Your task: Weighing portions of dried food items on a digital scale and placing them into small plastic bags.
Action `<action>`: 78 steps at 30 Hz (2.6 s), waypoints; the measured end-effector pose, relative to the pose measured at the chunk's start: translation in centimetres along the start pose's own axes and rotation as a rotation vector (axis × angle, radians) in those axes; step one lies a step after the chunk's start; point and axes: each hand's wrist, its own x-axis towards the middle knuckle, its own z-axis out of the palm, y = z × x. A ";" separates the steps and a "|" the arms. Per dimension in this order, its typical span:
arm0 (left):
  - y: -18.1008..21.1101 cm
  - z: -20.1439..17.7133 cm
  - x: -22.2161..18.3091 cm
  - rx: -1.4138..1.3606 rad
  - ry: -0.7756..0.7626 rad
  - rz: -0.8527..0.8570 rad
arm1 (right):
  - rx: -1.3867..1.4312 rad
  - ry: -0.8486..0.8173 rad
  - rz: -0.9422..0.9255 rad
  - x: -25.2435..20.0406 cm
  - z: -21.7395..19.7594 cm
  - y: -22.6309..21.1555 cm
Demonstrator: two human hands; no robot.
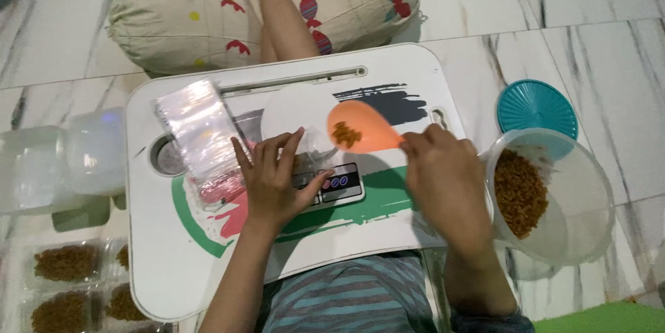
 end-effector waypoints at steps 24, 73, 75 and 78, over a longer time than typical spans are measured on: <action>0.2 -0.5 0.1 0.124 -0.042 -0.022 | -0.050 0.043 0.909 -9.1 1.3 14.5; -2.2 0.3 -2.4 0.166 -0.153 -0.033 | 0.172 -0.218 1.354 -17.7 12.1 26.9; -2.1 0.2 -2.3 0.138 -0.126 -0.029 | 0.221 -0.177 1.327 -18.2 12.5 27.5; -2.0 0.1 -2.3 0.142 -0.135 -0.033 | 0.224 -0.180 1.320 -18.3 12.2 27.4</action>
